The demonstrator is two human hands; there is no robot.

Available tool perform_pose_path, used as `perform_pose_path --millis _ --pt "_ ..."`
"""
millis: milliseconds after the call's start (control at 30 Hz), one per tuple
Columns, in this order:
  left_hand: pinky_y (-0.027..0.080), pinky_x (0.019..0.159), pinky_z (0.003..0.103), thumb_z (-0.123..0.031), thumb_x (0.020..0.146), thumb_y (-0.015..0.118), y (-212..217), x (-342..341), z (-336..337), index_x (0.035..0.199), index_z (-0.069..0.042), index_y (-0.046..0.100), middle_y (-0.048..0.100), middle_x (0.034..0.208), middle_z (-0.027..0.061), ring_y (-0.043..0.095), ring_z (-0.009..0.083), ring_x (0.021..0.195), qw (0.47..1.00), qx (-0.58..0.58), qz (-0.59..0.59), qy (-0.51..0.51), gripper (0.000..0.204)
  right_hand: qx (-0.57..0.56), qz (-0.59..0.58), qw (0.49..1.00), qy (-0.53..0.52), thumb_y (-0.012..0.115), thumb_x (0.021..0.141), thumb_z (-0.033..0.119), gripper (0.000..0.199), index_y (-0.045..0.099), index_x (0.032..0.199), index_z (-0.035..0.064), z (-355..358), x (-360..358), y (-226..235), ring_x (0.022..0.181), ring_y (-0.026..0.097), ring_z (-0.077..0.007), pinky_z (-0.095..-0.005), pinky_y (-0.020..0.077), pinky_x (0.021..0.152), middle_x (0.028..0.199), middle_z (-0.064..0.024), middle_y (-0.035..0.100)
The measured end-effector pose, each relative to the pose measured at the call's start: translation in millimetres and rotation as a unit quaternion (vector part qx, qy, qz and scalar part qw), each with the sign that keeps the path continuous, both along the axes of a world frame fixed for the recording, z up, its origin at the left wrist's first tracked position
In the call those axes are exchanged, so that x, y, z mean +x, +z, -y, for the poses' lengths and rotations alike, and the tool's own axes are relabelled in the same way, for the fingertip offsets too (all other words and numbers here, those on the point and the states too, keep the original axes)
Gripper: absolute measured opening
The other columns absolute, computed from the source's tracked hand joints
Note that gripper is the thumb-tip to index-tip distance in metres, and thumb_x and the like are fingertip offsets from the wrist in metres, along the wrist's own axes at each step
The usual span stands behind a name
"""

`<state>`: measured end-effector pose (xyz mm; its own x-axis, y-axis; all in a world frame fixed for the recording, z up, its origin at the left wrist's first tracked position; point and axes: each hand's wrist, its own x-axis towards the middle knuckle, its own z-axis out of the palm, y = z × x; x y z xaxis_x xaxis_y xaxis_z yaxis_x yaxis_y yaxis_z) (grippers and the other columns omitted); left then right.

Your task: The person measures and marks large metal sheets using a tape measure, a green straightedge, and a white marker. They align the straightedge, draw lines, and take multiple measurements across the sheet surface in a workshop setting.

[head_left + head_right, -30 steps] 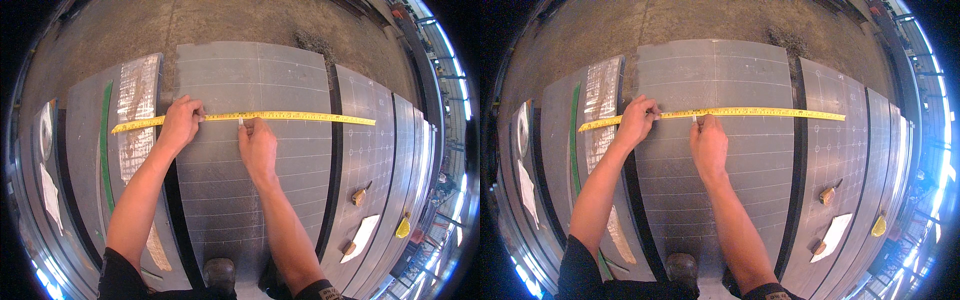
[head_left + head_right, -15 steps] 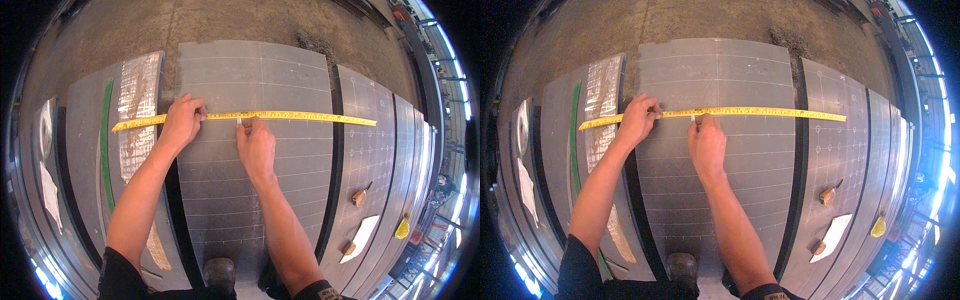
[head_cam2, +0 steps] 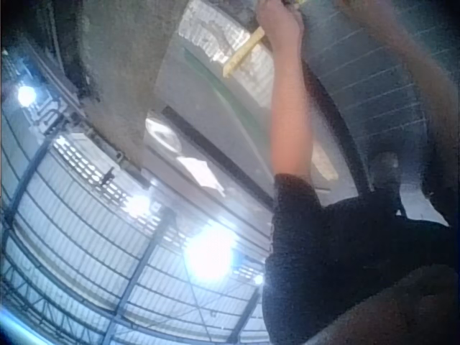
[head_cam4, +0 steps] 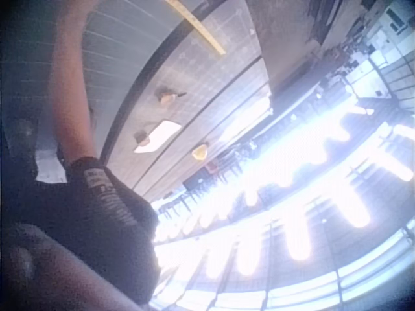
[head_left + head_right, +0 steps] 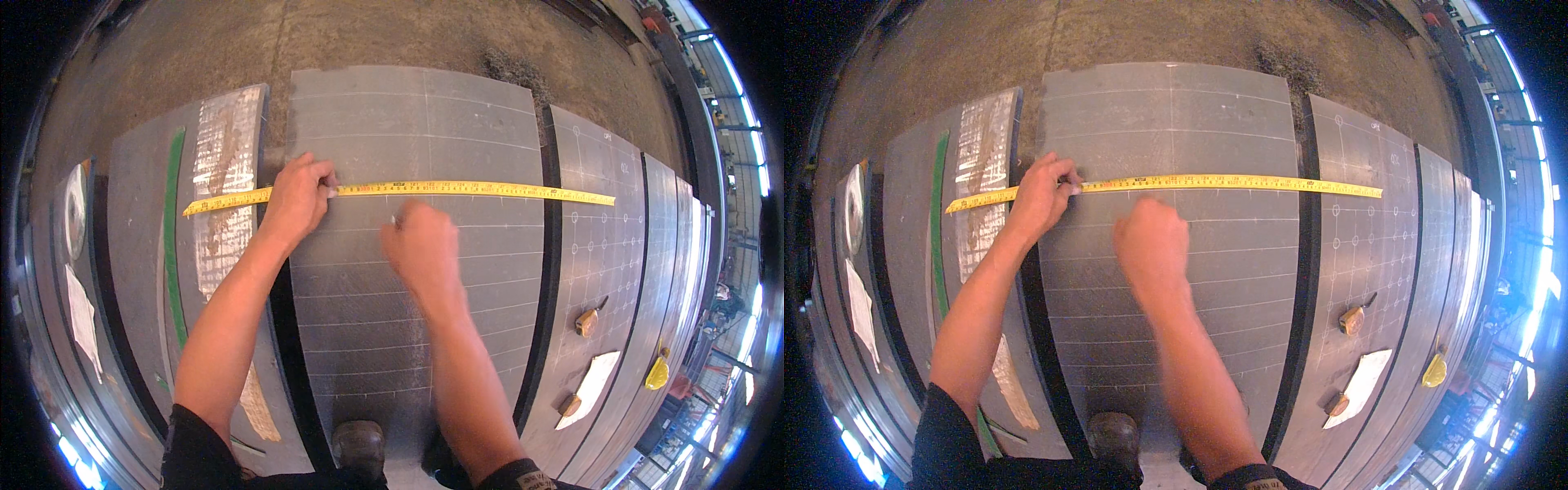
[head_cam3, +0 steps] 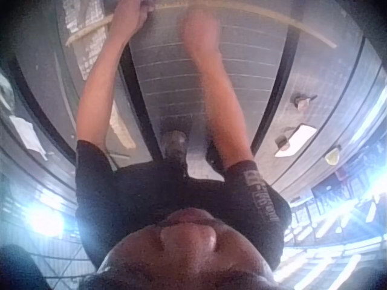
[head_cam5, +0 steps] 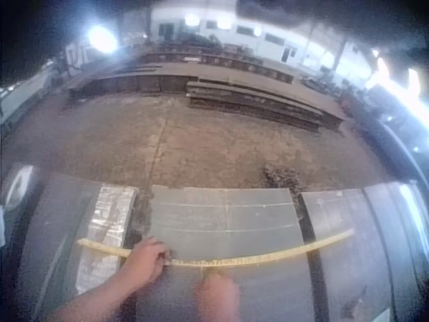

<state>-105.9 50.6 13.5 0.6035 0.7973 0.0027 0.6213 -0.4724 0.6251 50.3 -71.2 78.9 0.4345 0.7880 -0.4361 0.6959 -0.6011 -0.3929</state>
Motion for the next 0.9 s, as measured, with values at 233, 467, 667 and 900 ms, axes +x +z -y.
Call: perform_pose_path --millis 233,467,667,900 --pt "0.047 0.079 0.046 0.001 0.077 0.073 -1 4 0 0.087 0.0 0.064 0.057 0.088 0.016 0.06 0.0383 0.088 1.0 -0.012 -0.011 0.005 0.013 -0.001 0.031 0.999 -0.019 0.066 0.087 0.019 0.023 0.062 0.092 -0.0031 51 12 23 0.087 0.069 -0.0455 -0.053 0.0545 0.08 0.087 -0.0271 0.07" --pt "0.048 0.079 0.047 0.001 0.076 0.071 -1 2 0 0.086 -0.001 0.065 0.058 0.088 0.0163 0.06 0.0389 0.089 1.0 -0.016 0.002 0.012 0.012 0.033 -0.119 0.991 -0.048 0.073 0.086 0.021 0.02 0.065 0.093 0.0037 44 0 3 0.084 0.07 -0.039 -0.0482 0.0532 0.075 0.087 -0.018 0.072" --pt "0.049 0.08 0.049 0.002 0.077 0.066 0 5 1 0.081 -0.001 0.064 0.058 0.084 0.0157 0.06 0.0385 0.092 1.0 -0.009 0.015 0.003 0.006 0.167 -0.097 0.977 -0.095 0.072 0.088 0.019 0.016 0.068 0.089 0.0035 24 -12 -27 0.08 0.069 -0.0374 -0.0472 0.0529 0.072 0.086 -0.0176 0.071" --pt "0.048 0.079 0.047 0.004 0.076 0.066 -2 0 1 0.086 -0.002 0.065 0.056 0.085 0.0162 0.059 0.039 0.09 1.0 -0.005 0.009 0.003 0.011 0.238 -0.053 0.965 -0.096 0.069 0.089 0.016 0.017 0.065 0.09 -0.0002 0 -33 -50 0.077 0.068 -0.0392 -0.0497 0.0518 0.071 0.082 -0.0196 0.068"
